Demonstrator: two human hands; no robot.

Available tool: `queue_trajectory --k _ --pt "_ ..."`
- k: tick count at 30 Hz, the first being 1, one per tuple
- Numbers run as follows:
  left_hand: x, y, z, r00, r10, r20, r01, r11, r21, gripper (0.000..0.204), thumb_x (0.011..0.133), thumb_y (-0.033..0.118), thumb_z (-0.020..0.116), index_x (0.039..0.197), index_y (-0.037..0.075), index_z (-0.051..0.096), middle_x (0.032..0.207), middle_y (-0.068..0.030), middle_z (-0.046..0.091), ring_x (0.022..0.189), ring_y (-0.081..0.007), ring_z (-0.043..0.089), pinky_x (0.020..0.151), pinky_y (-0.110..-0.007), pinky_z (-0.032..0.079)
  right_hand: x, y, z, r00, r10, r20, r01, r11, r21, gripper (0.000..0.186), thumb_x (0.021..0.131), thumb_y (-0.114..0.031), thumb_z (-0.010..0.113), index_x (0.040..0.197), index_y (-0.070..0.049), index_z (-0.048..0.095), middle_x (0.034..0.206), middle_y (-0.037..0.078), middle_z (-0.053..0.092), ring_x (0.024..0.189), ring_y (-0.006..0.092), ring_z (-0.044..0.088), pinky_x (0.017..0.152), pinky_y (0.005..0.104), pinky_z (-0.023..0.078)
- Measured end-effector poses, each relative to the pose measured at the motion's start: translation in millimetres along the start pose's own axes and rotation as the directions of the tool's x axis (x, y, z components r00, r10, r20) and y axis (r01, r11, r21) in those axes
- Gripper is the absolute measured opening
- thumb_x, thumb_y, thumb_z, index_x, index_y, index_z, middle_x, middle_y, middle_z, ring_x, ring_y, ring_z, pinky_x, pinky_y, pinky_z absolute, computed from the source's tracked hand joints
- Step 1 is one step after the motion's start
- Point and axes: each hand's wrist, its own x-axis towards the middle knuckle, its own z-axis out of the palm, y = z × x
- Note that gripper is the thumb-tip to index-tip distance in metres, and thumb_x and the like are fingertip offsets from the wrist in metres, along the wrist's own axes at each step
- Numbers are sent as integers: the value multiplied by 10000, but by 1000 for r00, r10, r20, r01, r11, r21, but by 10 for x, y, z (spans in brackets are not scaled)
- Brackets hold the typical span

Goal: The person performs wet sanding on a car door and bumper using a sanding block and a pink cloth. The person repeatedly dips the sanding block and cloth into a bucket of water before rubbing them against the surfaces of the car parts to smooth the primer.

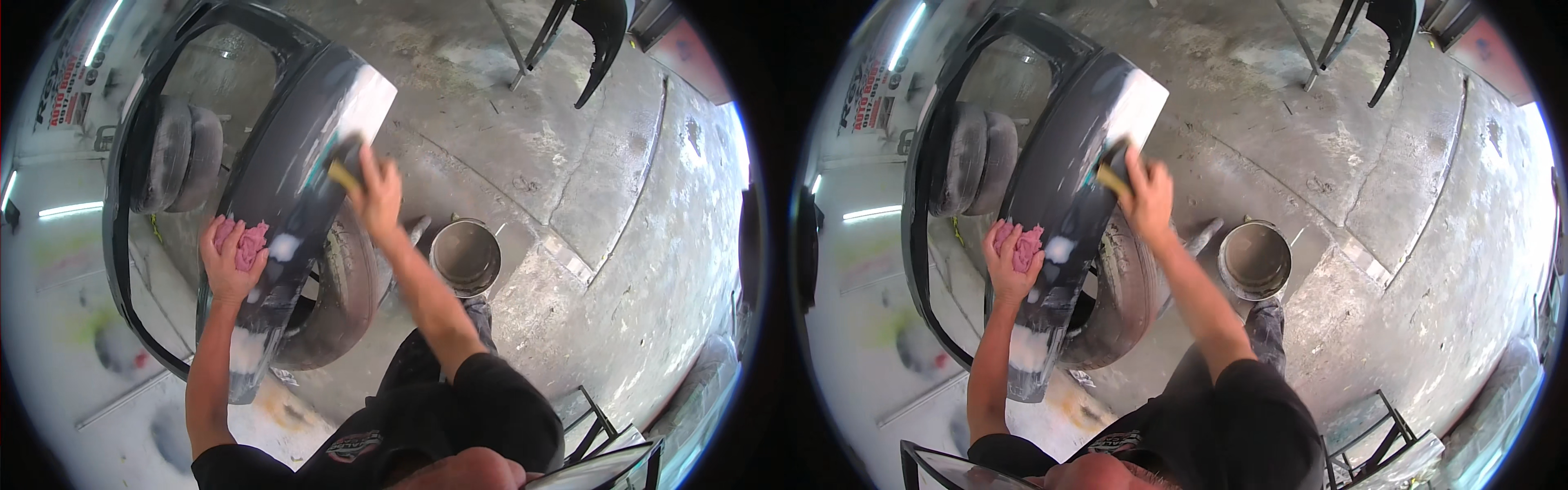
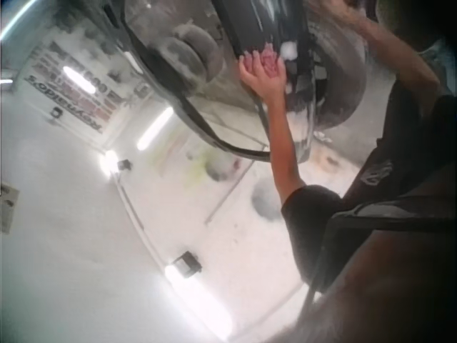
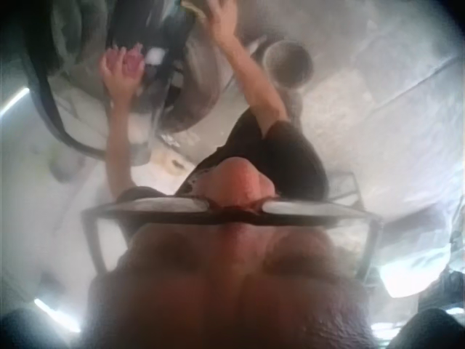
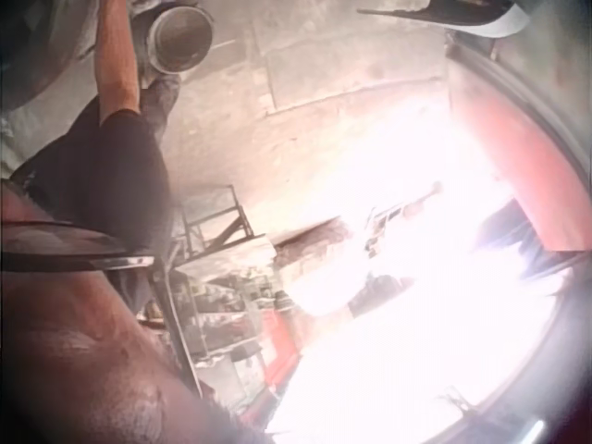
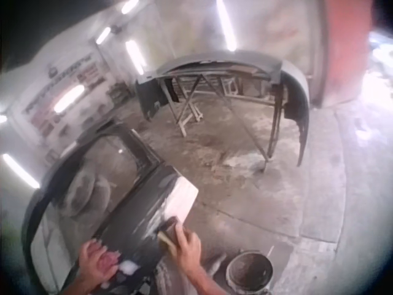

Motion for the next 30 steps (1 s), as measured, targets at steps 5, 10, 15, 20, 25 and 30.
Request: queue_trajectory --k 5,10,15,20,25,30 --pt "48 -17 59 999 27 -19 -27 999 -22 665 757 227 868 1360 95 620 1445 -239 467 1321 -440 486 1112 -528 422 701 507 -4 985 163 -60 -165 986 -29 772 793 -218 830 1508 -163 543 1003 194 569 911 402 621 778 476 517" --pt "87 21 77 999 33 -2 -33 999 -18 666 754 219 869 1360 96 619 1441 -240 470 1321 -443 486 1111 -531 419 962 664 45 959 249 -135 -260 963 -72 780 818 -230 813 1532 -179 505 1004 206 569 872 418 610 754 490 514" --pt "37 38 -8 1000 11 -25 -11 1000 -4 661 754 233 872 1353 95 626 1444 -239 469 1314 -441 490 1107 -531 420 38 -8 -41 996 49 70 -46 998 -41 884 718 -118 847 1538 -155 520 1030 195 616 912 381 625 818 464 525" --pt "121 16 112 999 32 -31 -32 999 -21 660 729 301 889 1318 120 652 1437 -215 488 1307 -432 487 1088 -536 423 1576 508 -96 973 224 62 -213 966 -150 694 861 -301 784 1503 -220 534 1016 193 581 887 406 619 782 498 519" --pt "20 -3 39 999 -14 -30 13 1000 -14 658 727 302 888 1314 117 655 1439 -210 490 1304 -435 490 1087 -534 426 764 65 34 990 114 80 -101 984 -148 749 781 -266 837 1481 -195 579 1000 198 586 888 387 626 763 470 526" --pt "29 20 13 999 3 -35 -3 1000 -1 659 723 307 891 1309 118 657 1439 -208 490 1299 -436 494 1078 -537 435 383 6 -39 993 -7 117 17 996 -85 841 707 -181 875 1494 -191 578 956 185 577 809 378 609 734 468 522"
